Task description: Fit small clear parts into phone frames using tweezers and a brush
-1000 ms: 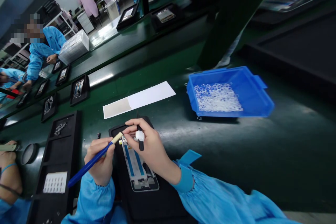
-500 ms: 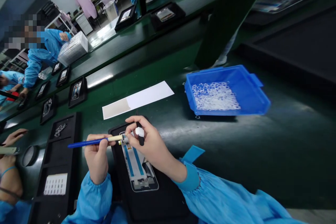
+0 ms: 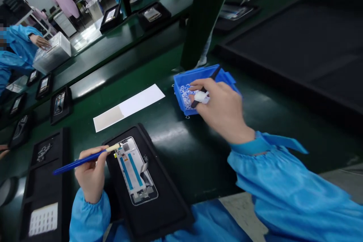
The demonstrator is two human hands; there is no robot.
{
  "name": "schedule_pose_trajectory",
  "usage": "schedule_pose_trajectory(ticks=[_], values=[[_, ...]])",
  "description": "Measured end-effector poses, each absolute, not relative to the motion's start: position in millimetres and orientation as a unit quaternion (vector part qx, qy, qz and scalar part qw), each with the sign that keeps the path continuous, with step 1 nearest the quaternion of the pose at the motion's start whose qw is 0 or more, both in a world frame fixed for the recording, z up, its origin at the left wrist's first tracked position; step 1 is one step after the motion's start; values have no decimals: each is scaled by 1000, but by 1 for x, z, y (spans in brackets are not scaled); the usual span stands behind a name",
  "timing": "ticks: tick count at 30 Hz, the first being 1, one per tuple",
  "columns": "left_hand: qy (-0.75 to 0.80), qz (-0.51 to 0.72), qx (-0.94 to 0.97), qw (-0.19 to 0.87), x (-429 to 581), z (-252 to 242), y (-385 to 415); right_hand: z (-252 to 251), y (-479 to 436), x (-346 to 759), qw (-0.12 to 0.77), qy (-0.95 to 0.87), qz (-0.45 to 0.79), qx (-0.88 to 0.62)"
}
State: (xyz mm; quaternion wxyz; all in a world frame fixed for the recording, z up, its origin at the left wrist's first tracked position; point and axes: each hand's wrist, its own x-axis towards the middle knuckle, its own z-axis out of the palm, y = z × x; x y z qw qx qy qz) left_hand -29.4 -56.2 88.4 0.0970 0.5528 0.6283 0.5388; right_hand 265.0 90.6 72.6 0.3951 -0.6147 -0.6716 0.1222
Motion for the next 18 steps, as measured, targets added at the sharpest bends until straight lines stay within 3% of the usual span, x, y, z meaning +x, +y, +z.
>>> schedule_pose_trajectory(ticks=[4,9,18], values=[[641,445,625,34,-33,90,-48,73,64,221,495,-671,171,-525],[634,371,677,41,-34,91,-34,59,48,169,390,-795,313,-343],[662,341,659,106,-36,89,-29,35,42,150,362,-818,318,-315]])
